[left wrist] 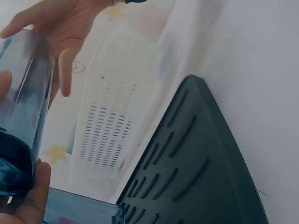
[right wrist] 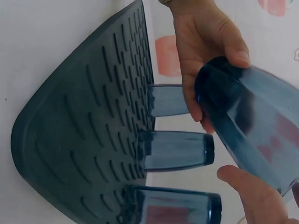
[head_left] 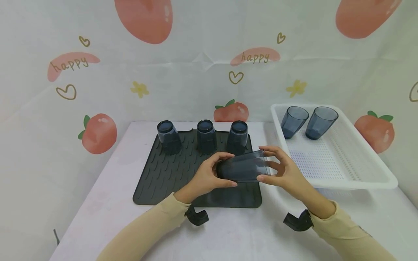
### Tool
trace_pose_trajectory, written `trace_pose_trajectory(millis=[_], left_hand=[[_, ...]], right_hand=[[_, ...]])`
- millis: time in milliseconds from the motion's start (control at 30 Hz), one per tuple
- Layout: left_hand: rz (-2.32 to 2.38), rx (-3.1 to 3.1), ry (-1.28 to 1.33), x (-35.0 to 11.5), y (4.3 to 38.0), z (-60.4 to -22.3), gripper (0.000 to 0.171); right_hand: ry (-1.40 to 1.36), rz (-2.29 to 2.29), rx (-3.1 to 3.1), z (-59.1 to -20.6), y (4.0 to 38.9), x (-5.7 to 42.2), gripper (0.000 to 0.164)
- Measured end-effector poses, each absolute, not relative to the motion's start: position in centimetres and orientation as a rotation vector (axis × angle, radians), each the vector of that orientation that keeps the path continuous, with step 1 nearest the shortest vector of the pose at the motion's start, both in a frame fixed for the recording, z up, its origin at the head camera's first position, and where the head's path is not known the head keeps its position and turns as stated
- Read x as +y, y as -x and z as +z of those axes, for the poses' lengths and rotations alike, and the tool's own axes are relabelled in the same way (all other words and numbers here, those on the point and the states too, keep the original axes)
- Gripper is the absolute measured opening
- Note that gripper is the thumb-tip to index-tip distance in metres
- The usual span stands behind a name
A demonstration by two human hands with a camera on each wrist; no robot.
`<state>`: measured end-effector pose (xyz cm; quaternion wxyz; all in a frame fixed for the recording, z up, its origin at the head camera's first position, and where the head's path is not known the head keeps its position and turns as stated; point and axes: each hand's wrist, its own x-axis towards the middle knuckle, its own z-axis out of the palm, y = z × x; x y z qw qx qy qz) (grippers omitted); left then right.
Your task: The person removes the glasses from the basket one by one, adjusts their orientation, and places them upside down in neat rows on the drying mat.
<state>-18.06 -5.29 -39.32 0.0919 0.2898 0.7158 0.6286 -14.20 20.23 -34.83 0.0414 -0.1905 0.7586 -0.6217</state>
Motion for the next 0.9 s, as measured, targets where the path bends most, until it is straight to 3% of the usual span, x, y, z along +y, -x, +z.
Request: trace_pose_trajectory(millis=[633, 900], left_hand=[[2.256, 1.848, -0.981, -5.9, 17.8, -38.1, 0.072], [2.282, 1.791, -1.085, -6.2, 18.0, -37.7, 0.071]], right_hand=[[0.660, -1.733, 2.289, -36.5, 14.7, 20.8, 0.080], [0.742, -1.728, 2.349, -36.4, 14.7, 21.3, 0.059]])
